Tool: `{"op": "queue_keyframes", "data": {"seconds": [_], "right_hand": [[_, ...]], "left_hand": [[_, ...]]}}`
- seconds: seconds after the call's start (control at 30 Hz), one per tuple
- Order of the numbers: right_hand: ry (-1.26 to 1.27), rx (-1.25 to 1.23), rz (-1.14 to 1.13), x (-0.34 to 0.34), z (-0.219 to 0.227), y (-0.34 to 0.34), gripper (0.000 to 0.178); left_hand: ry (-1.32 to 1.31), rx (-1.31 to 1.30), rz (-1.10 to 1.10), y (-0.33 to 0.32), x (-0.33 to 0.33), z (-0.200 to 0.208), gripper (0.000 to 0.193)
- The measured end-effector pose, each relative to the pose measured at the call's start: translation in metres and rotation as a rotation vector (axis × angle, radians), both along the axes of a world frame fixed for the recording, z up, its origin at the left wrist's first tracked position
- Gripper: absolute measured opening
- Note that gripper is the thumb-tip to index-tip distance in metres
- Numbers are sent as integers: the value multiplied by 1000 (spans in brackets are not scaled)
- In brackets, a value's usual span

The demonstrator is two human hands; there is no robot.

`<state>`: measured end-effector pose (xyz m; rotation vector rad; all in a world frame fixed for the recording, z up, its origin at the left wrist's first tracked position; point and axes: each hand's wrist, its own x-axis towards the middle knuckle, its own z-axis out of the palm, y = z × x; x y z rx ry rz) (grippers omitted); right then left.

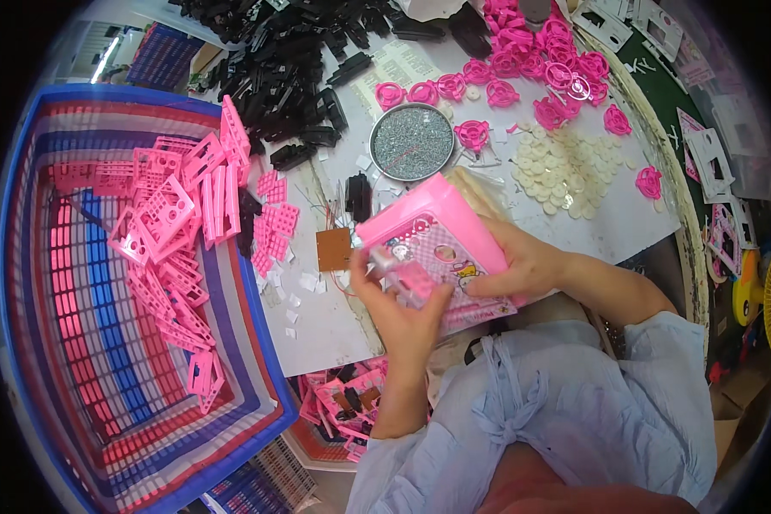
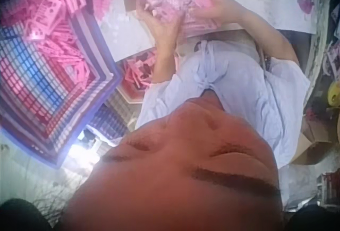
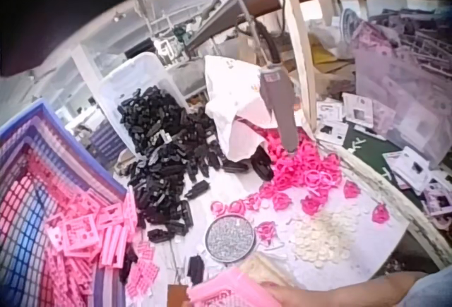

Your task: Assemble a toy calculator by gluing the circuit board and components into a plastic frame.

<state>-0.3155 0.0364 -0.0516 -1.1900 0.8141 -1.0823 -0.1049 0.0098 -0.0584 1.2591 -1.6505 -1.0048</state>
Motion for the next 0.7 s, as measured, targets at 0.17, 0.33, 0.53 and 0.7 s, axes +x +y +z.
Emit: {"op": "queue_keyframes", "data": {"seconds": [0.17, 0.33, 0.53, 0.7], "right_hand": [[-54, 169, 68, -4, 20, -2, 70], [-137, 336, 128, -1, -5, 13, 56], [-112, 352, 38, -1, -13, 15, 46], [-152, 362, -74, 1, -3, 16, 42]], "left_hand": [[512, 292, 128, -25, 20, -5, 42], [580, 314, 247, -31, 14, 2, 35], [467, 273, 106, -50, 23, -3, 30], [328, 183, 126, -22, 29, -20, 26]]}}
